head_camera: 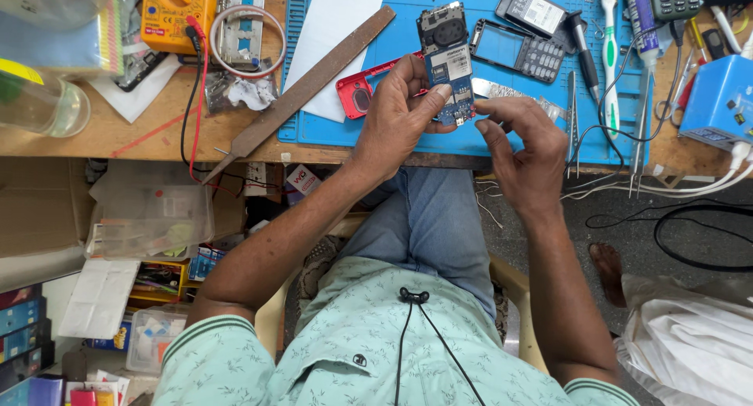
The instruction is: The person disassembles a red feature phone, removes the battery, and reassembles it. They then handle a black feature phone, showing it to another person before returning to the red phone and using a metal tool to adjust internal components.
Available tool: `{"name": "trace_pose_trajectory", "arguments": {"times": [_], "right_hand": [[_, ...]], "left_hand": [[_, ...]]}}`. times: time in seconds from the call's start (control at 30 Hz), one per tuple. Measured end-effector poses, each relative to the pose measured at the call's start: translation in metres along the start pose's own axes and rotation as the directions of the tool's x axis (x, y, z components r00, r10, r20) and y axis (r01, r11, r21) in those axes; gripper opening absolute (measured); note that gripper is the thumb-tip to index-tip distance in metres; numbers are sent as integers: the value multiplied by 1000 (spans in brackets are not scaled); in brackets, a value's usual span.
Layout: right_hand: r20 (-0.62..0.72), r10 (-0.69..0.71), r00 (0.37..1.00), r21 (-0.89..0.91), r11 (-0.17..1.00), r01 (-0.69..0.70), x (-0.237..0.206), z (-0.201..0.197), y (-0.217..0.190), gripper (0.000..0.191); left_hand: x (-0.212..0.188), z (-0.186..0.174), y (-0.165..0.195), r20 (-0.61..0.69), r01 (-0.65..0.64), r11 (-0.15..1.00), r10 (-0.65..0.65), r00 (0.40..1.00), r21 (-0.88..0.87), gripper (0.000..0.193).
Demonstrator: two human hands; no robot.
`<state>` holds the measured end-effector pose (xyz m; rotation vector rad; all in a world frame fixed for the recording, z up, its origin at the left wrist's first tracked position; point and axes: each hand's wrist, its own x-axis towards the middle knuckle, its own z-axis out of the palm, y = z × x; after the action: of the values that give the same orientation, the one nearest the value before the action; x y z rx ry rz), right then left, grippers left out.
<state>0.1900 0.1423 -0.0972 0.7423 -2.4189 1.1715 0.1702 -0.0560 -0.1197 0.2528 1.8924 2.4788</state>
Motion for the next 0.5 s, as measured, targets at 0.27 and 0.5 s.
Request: {"name": "trace_pose_trajectory", "arguments": {"times": [0.27, 0.5], "right_hand": [[8, -92, 996, -92, 991, 93, 6, -3, 5, 14], [-28, 31, 999, 28, 999, -30, 3, 5, 6, 10]], "left_hand": [[2, 0, 1, -1, 15, 1000, -15, 1000, 9, 18], [2, -2, 0, 20, -9, 999, 8, 1000, 46, 19]]}}
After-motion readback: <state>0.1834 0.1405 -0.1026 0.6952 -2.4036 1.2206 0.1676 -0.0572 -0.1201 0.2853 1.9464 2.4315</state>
